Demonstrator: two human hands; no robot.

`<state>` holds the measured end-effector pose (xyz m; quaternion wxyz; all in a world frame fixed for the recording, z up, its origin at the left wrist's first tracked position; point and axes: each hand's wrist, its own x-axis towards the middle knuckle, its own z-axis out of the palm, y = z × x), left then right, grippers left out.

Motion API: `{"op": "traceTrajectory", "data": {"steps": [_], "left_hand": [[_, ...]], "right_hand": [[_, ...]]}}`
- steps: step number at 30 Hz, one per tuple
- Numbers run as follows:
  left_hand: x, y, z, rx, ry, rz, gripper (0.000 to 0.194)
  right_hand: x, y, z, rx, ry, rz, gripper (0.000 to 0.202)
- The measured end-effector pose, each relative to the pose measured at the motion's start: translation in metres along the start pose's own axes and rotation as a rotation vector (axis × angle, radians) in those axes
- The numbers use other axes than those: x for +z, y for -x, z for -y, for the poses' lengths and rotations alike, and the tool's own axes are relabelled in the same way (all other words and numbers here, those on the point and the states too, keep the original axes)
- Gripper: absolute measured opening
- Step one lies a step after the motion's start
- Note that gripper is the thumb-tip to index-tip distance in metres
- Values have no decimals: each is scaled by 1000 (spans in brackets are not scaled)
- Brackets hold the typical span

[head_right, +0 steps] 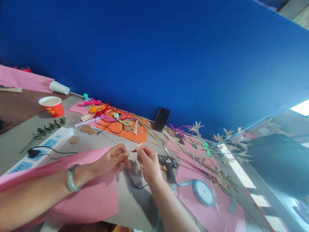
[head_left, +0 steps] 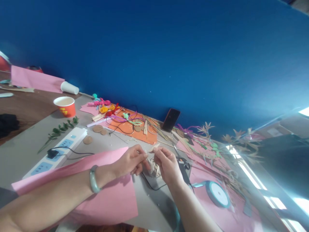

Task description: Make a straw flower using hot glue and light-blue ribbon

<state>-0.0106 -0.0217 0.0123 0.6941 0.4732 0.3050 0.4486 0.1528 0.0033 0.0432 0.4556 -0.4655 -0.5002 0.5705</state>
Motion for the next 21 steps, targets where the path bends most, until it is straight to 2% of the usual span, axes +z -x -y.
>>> {"op": "traceTrajectory", "data": {"steps": [13, 21], "left_hand": [[2, -1, 1, -23, 59, 4, 27], [2, -1, 0, -39, 63, 5, 28]], "right_hand": [[1, 1, 0, 12, 7, -1, 27], [-1, 0, -2, 13, 23, 4, 28]]}}
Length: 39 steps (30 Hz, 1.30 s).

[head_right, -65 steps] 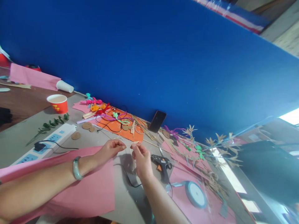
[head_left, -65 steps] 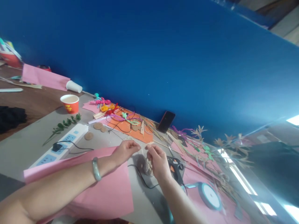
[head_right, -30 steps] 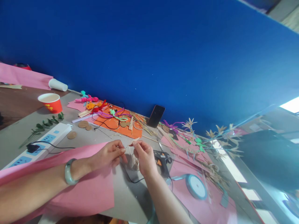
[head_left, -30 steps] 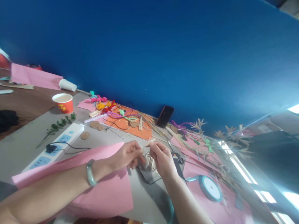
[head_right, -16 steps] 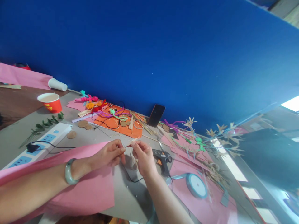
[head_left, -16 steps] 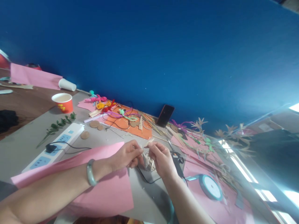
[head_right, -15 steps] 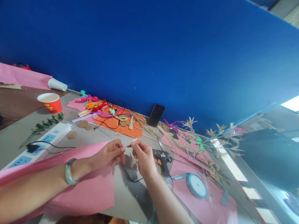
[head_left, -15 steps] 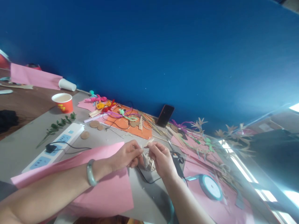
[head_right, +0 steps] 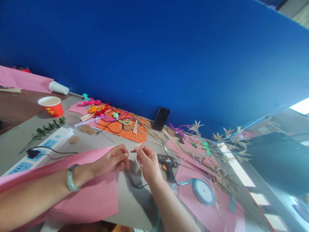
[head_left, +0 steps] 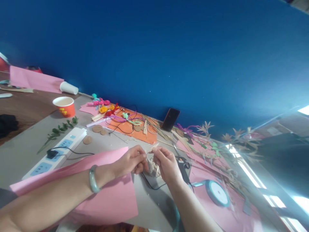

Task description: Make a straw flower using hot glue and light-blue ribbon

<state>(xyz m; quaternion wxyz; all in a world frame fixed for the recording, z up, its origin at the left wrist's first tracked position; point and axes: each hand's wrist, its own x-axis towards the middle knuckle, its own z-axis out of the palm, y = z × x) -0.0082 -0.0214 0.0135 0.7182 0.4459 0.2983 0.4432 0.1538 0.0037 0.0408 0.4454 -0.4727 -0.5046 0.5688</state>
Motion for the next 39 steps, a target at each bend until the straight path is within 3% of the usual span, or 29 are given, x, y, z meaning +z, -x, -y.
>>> {"op": "traceTrajectory", "data": {"steps": [25, 39], "left_hand": [[1, 1, 0, -20, -24, -26, 36], [2, 1, -1, -34, -68, -65, 30]], "right_hand": [[4, 3, 5, 53, -50, 1, 27], [5, 5, 8, 82, -75, 9, 24]]}}
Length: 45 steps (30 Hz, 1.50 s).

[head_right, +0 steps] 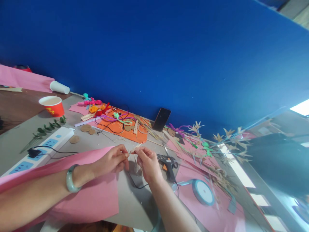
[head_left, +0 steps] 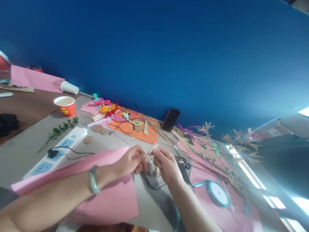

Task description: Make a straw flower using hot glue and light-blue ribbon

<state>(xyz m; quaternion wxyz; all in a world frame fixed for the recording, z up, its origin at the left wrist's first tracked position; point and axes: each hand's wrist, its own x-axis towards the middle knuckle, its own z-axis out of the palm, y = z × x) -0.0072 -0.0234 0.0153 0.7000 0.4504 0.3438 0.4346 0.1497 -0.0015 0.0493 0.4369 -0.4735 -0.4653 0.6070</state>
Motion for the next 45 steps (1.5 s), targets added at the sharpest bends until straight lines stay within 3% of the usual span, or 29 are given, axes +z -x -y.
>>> {"op": "traceTrajectory", "data": {"steps": [20, 39, 42, 45], "left_hand": [[-3, -1, 3, 14, -48, -10, 28], [-8, -3, 9, 129, -85, 16, 27], [-10, -6, 9, 139, -74, -12, 29], [-14, -9, 3, 190, -74, -142, 27]], "right_hand": [[1, 1, 1, 23, 5, -6, 26], [-6, -4, -4, 8, 27, 36, 26], [-6, -6, -2, -12, 66, 7, 28], [-7, -8, 1, -62, 64, -58, 30]]}}
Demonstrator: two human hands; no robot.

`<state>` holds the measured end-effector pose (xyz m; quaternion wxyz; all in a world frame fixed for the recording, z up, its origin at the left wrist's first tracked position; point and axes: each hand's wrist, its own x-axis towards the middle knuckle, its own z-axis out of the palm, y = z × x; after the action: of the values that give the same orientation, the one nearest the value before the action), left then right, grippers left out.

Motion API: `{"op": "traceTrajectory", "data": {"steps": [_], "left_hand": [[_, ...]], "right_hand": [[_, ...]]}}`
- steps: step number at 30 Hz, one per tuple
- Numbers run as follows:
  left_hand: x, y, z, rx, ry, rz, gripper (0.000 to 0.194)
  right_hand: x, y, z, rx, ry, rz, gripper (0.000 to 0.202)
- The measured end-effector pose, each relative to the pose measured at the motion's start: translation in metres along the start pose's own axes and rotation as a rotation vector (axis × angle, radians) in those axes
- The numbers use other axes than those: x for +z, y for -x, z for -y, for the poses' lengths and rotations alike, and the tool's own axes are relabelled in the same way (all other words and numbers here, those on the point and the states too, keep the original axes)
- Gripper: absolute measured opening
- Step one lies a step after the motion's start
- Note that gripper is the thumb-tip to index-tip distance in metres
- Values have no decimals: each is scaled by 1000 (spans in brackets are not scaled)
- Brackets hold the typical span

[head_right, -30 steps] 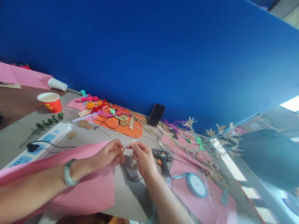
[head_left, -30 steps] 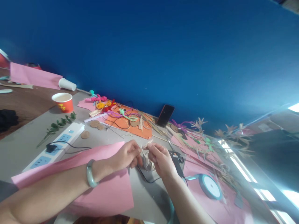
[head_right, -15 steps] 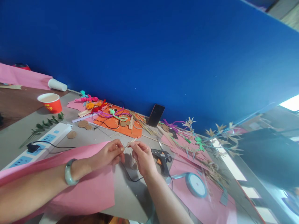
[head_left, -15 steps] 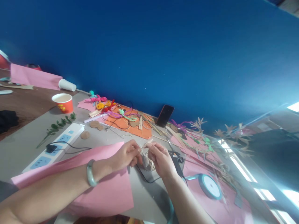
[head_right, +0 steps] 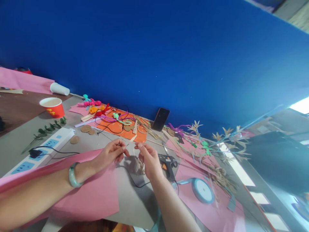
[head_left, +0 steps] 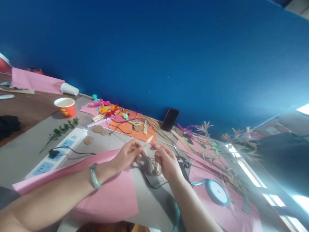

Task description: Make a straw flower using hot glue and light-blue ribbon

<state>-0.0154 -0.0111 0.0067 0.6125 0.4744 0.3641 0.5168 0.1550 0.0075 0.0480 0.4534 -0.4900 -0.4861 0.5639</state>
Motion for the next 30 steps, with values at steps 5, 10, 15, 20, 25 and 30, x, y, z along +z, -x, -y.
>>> {"op": "traceTrajectory", "data": {"steps": [5, 10, 15, 20, 25, 30], "left_hand": [[-21, -16, -12, 177, -82, -309, 22], [-45, -33, -17, 266, -87, -514, 18], [-48, -35, -14, 258, -63, -517, 18], [-41, -32, -12, 186, -40, -448, 22], [-42, -32, -16, 174, -44, -484, 20], [-47, -37, -14, 187, -22, -521, 21]], "right_hand": [[-6, 1, 8, -206, 95, -139, 25], [-12, 11, 22, -418, 447, -200, 18], [-22, 12, 33, -539, 852, -23, 20], [-38, 9, 34, -514, 1114, 127, 21], [-43, 10, 23, -459, 1156, 146, 18], [-20, -10, 6, -405, 1167, 296, 15]]}}
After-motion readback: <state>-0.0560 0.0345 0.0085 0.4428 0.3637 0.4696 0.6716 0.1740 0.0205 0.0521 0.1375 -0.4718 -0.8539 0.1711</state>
